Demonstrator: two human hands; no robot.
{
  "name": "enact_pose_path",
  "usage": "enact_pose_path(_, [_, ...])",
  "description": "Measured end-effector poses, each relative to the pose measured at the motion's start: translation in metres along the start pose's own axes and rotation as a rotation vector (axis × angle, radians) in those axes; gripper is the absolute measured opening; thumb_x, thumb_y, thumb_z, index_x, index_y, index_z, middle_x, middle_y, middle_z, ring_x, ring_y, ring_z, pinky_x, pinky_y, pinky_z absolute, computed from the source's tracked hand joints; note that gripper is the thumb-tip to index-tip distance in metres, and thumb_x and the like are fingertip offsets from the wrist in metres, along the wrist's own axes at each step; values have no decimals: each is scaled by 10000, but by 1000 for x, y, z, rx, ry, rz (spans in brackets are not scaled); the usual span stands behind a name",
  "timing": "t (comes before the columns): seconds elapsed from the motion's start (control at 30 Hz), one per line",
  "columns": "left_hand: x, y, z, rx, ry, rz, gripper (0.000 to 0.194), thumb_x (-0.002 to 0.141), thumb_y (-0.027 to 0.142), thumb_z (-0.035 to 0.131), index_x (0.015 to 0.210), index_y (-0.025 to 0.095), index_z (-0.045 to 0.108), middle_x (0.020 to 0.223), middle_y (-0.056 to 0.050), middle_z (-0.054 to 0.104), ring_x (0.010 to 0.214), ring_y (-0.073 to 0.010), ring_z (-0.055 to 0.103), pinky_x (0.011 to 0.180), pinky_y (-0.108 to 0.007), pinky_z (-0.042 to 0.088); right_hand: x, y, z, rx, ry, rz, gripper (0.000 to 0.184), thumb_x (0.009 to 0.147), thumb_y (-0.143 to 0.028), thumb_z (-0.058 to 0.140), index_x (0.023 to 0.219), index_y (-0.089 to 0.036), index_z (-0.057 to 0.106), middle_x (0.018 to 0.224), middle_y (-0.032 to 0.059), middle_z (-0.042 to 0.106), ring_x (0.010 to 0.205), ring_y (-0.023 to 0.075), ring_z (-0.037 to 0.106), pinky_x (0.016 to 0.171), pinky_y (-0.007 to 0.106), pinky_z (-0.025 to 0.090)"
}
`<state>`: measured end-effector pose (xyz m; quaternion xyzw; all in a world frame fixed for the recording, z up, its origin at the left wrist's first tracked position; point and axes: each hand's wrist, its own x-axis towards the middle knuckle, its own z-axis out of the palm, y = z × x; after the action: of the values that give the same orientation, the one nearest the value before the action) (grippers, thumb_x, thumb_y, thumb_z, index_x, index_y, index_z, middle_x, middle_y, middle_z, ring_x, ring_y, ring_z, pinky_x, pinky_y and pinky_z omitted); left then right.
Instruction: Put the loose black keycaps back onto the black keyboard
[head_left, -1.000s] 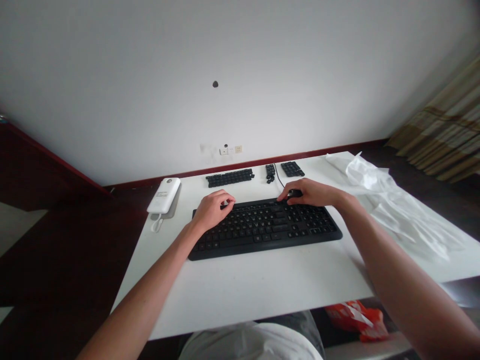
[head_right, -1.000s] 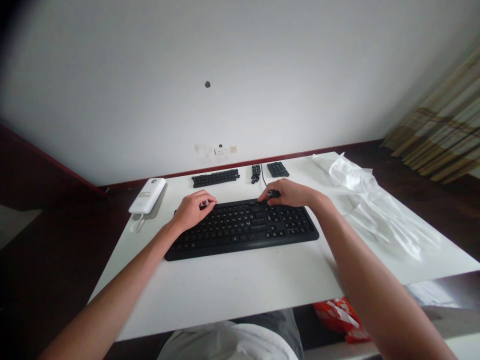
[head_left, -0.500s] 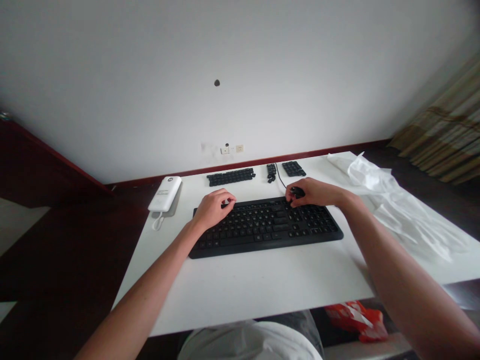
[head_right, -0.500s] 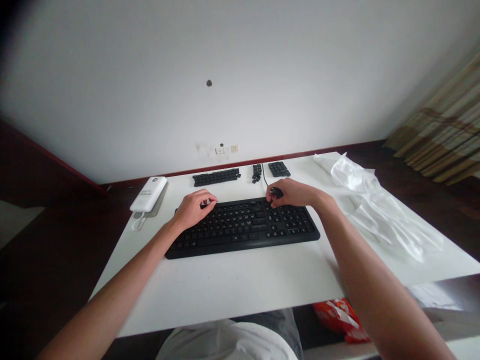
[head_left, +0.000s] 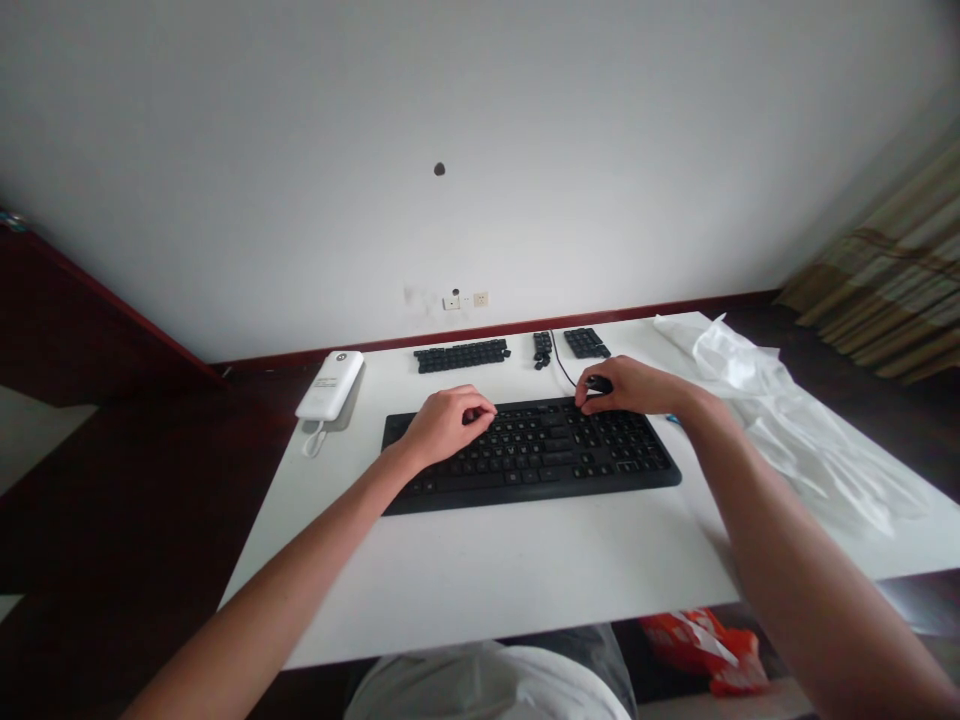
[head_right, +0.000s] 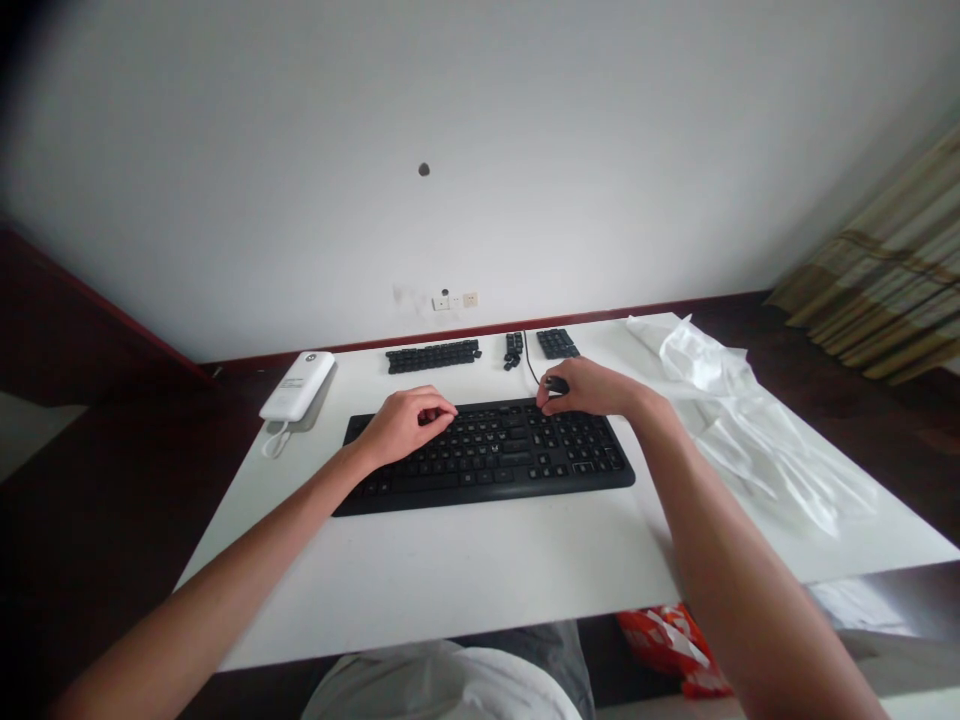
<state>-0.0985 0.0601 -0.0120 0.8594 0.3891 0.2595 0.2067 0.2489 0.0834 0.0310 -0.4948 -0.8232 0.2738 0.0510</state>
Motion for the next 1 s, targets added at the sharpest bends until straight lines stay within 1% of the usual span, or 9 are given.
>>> enact_pose_path(0.07, [8, 13, 7, -34, -40, -4, 189, 960, 306, 644, 1016, 226, 806, 992, -33, 765, 782, -126, 668, 769, -268, 541, 0, 0, 0, -17, 5, -6, 194, 839, -412, 711, 940, -272, 800, 946, -5, 812, 869, 238, 710, 807, 340, 480])
enact_pose_path(0.17, [23, 27, 21, 7, -60, -31, 195, 949, 325, 657, 1020, 227, 810, 1005, -35, 769, 762, -132, 659, 772, -282, 539, -1, -1, 0, -27, 7, -21, 198, 844, -384, 697, 968, -279, 810, 954, -5, 817, 864, 234, 718, 808, 341, 487])
enact_pose_path(0.3, [40, 33, 39, 63, -49, -74, 194, 942, 342, 666, 1036, 244, 805, 1026, -33, 764, 835, -164, 682, 809, -304, 541, -1, -2, 1, 1, 24, -57, 214, 829, -354, 711, 1006, -286, 811, 984, -7, 817, 912, 241, 728, 842, 343, 499])
enact_pose_path(0.4, [43, 34, 46, 67, -25, -89, 198, 936, 323, 675, 1080, 251, 791, 1053, -38, 754, 859, -171, 690, 810, -298, 543, 2, -6, 5, 7, 86, -76, 196, 837, -360, 714, 993, -280, 801, 981, -7, 808, 925, 243, 719, 853, 348, 495])
enact_pose_path(0.57, [42, 35, 50, 62, -9, -100, 191, 939, 344, 682, 1078, 275, 792, 1067, -32, 742, 897, -180, 702, 819, -301, 541, 11, -14, 18, 0, 155, -63, 209, 855, -398, 712, 992, -268, 800, 917, 3, 794, 854, 241, 704, 795, 359, 494])
enact_pose_path(0.67, [44, 37, 52, 82, -19, -101, 185, 946, 365, 679, 1062, 284, 798, 1064, -32, 740, 926, -186, 708, 826, -301, 540, 13, -17, 22, 36, 141, -79, 198, 855, -383, 711, 992, -269, 798, 966, 4, 807, 920, 248, 723, 853, 362, 514])
enact_pose_path(0.77, [46, 39, 53, 144, -24, -47, 190, 975, 348, 635, 1046, 270, 793, 1032, -36, 739, 907, -185, 704, 793, -294, 532, 14, -20, 23, 47, 123, -87, 193, 855, -356, 698, 996, -271, 799, 1014, 3, 819, 981, 256, 738, 917, 364, 526])
enact_pose_path(0.87, [46, 40, 53, 180, -31, -2, 210, 996, 313, 586, 1009, 239, 782, 990, -40, 742, 885, -183, 697, 760, -290, 519, 13, -22, 22, 18, 124, -75, 206, 862, -357, 683, 1000, -268, 807, 1008, 7, 828, 978, 260, 750, 922, 365, 536])
enact_pose_path(1.0, [45, 39, 51, 161, -15, -1, 205, 985, 268, 569, 937, 212, 761, 942, -41, 746, 844, -172, 682, 741, -283, 505, 13, -22, 22, 2, 123, -79, 209, 874, -363, 669, 995, -263, 807, 1002, 9, 830, 965, 260, 756, 915, 368, 545])
